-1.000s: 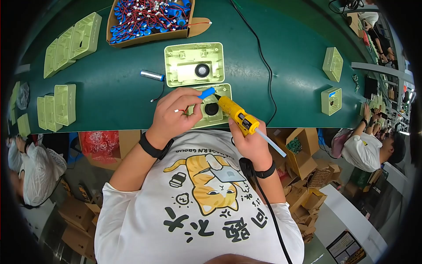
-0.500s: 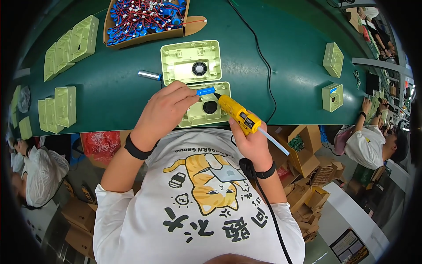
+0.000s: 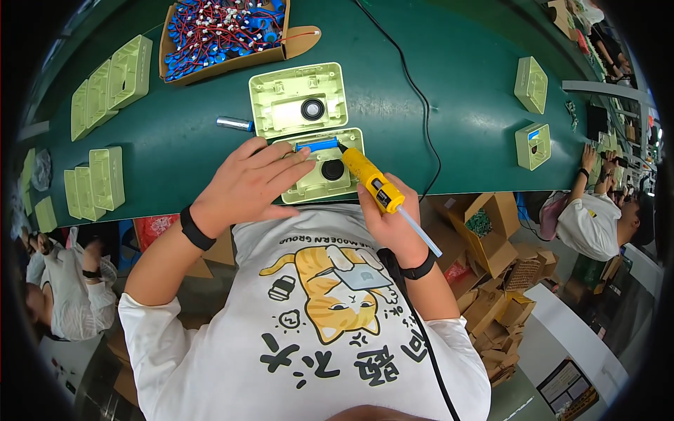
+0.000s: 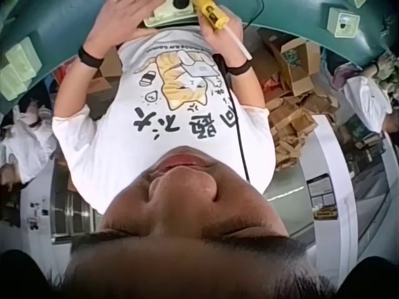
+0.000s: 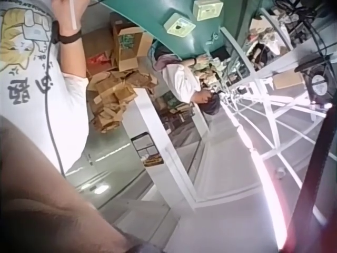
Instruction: The person picks up a battery from a box, places it into a plastic housing, and applies adhesive using a glue gun. They repeat this process several times, occasionally adjusting the components within the housing by hand.
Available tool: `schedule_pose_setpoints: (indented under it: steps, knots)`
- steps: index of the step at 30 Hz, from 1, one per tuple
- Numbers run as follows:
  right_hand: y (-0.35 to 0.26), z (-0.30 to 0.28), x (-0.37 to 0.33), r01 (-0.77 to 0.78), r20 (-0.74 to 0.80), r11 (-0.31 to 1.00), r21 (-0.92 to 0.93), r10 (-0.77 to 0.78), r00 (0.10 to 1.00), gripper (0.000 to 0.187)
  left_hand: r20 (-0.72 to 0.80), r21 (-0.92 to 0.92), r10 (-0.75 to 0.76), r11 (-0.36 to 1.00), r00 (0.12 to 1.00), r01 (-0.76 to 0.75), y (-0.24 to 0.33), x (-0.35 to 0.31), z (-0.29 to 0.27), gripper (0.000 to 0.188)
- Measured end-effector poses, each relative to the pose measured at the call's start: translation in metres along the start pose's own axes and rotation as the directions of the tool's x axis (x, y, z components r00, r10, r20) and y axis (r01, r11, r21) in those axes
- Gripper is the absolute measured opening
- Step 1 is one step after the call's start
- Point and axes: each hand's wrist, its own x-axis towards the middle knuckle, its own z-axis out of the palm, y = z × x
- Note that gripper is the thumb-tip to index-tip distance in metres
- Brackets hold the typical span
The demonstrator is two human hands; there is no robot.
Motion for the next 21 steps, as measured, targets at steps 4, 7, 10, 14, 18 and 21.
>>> schedule_pose_setpoints:
  steps: [4,7,10,14,18,21]
  knots:
    - [0.002,0.004,-0.003,-0.023,-0.039,0.999,0.045,0.024,0.999,0.014,0.000,0.068,0.069,0.995,0.998,-0.069,-0.005,-0.003,0.015,0.073]
    - [-0.002,0.000,-0.006,-0.171,-0.015,0.976,0.134,0.175,0.984,0.019,-0.049,0.083,0.018,0.996,0.999,-0.014,0.002,-0.006,0.024,0.070]
    - [0.002,-0.009,-0.007,-0.193,0.007,0.966,0.170,0.195,0.981,0.021,-0.082,0.061,-0.035,0.997,0.996,0.040,0.022,-0.006,0.034,0.069]
    - [0.007,-0.011,-0.008,-0.213,-0.015,0.942,0.258,0.224,0.974,0.024,-0.122,0.036,-0.078,0.996,0.989,0.082,0.031,0.001,0.043,0.067]
    - [0.005,-0.018,-0.003,-0.221,-0.012,0.955,0.195,0.228,0.974,0.025,-0.147,0.020,-0.107,0.994,0.983,0.111,0.037,0.007,0.046,0.063]
    - [0.001,-0.030,-0.003,-0.224,0.009,0.960,0.167,0.225,0.974,0.025,-0.167,0.009,-0.141,0.990,0.976,0.144,0.041,0.005,0.047,0.064]
